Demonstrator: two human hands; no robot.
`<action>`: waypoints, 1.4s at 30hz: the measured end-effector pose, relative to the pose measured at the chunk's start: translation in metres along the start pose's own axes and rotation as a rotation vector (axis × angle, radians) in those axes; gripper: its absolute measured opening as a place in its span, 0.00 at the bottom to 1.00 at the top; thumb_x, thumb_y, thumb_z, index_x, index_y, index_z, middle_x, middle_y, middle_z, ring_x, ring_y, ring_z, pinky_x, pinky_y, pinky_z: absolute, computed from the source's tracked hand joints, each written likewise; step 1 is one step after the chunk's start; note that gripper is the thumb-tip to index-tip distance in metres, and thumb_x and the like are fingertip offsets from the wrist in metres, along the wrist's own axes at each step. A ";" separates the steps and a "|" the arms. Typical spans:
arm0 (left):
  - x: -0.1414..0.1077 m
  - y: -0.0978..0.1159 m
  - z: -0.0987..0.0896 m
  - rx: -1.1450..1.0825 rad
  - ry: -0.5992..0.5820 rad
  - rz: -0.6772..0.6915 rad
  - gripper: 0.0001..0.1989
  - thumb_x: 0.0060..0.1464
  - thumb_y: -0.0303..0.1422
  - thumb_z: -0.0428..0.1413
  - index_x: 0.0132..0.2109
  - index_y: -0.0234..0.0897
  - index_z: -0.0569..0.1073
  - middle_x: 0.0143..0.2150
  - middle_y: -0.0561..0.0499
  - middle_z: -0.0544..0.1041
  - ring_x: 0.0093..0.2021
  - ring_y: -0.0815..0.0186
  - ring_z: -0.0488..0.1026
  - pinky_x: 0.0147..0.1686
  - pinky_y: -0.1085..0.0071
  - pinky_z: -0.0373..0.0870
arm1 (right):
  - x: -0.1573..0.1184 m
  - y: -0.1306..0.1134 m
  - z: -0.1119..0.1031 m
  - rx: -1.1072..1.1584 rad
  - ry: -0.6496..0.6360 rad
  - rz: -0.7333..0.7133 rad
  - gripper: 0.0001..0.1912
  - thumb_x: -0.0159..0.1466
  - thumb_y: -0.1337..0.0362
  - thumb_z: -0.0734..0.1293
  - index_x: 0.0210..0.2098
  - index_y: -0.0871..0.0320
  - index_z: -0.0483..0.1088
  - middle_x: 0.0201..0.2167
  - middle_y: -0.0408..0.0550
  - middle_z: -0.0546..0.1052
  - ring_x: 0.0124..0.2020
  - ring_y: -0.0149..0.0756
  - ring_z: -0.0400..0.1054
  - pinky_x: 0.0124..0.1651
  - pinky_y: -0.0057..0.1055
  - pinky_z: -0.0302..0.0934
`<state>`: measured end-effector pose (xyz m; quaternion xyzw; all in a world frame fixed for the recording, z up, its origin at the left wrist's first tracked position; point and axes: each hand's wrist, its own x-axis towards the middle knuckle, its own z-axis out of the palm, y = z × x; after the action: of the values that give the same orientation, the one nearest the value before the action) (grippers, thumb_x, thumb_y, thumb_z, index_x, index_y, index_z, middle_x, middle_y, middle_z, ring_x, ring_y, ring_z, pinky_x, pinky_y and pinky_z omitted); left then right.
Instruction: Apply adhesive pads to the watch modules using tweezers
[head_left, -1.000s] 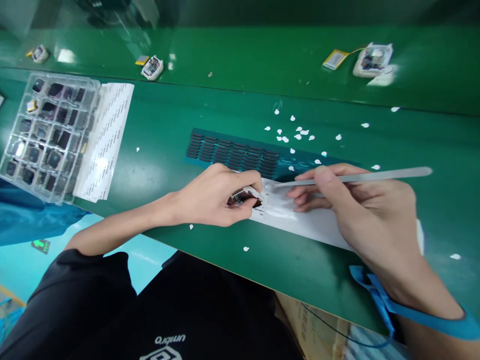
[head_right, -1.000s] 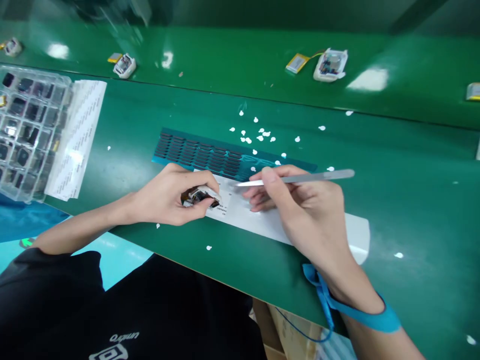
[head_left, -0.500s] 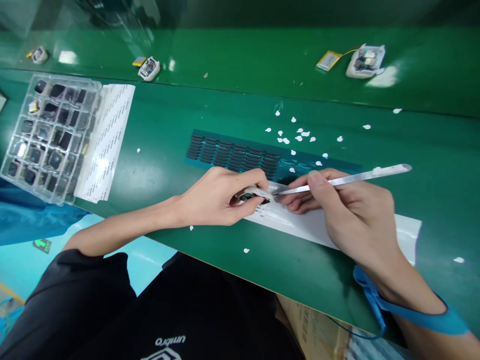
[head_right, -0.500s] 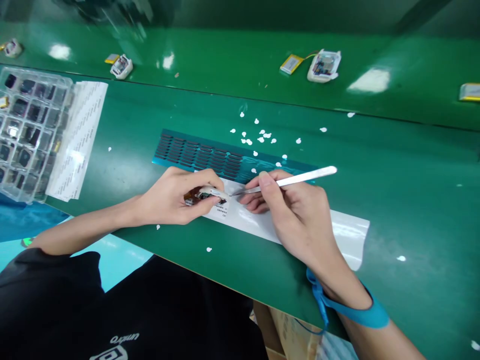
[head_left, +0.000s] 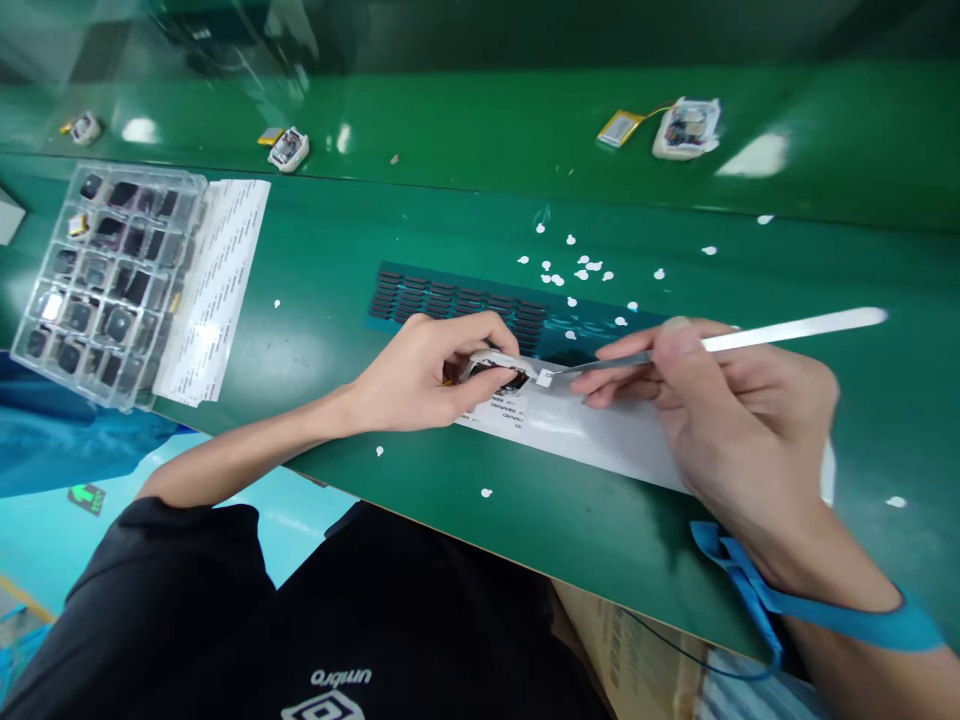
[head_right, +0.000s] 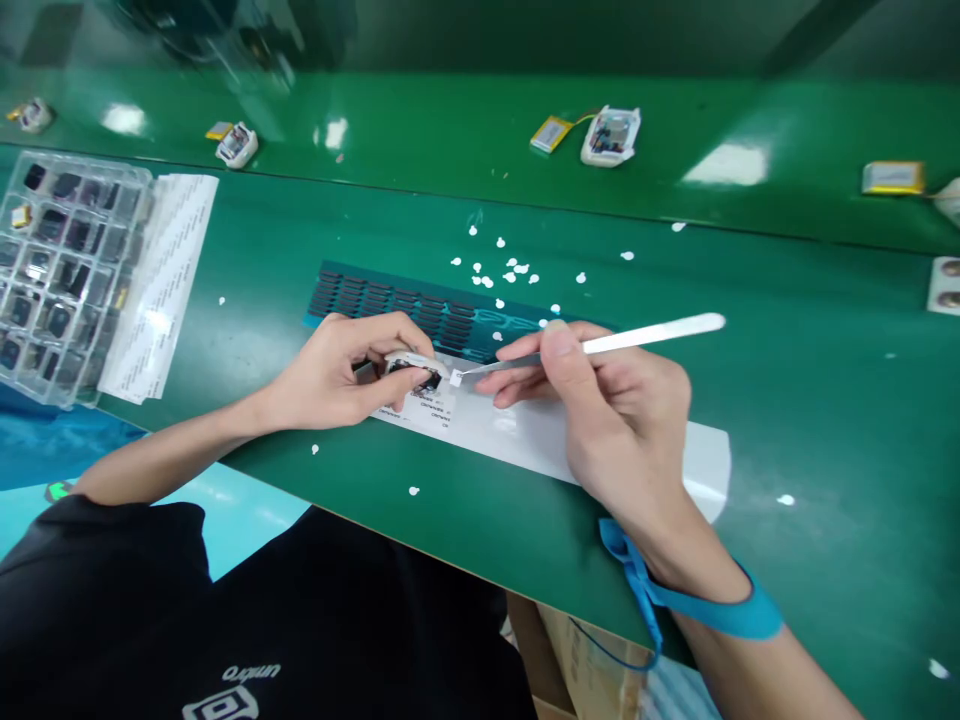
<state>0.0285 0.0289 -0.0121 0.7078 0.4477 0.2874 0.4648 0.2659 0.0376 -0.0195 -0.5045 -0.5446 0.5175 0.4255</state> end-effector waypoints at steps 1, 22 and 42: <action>0.000 0.002 0.000 -0.083 -0.005 -0.041 0.05 0.64 0.31 0.58 0.45 0.35 0.76 0.24 0.57 0.74 0.22 0.73 0.72 0.22 0.77 0.66 | -0.002 -0.001 0.001 0.031 0.033 -0.028 0.19 0.66 0.46 0.72 0.30 0.54 0.82 0.25 0.48 0.81 0.26 0.39 0.79 0.27 0.34 0.76; -0.009 0.019 0.001 -0.433 -0.268 -0.126 0.23 0.62 0.22 0.58 0.62 0.40 0.77 0.43 0.48 0.86 0.35 0.62 0.86 0.32 0.70 0.83 | -0.022 -0.012 0.014 -0.012 -0.067 -0.151 0.13 0.74 0.60 0.66 0.36 0.44 0.82 0.29 0.38 0.83 0.24 0.35 0.77 0.33 0.37 0.76; -0.010 0.021 0.002 -0.474 -0.269 -0.159 0.24 0.59 0.22 0.58 0.62 0.36 0.77 0.41 0.45 0.86 0.34 0.62 0.86 0.31 0.71 0.83 | -0.024 -0.012 0.016 -0.034 -0.053 -0.089 0.18 0.74 0.57 0.66 0.30 0.39 0.82 0.32 0.37 0.83 0.24 0.35 0.75 0.32 0.41 0.75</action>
<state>0.0341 0.0155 0.0066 0.5739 0.3566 0.2501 0.6935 0.2519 0.0125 -0.0074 -0.4730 -0.5865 0.5018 0.4248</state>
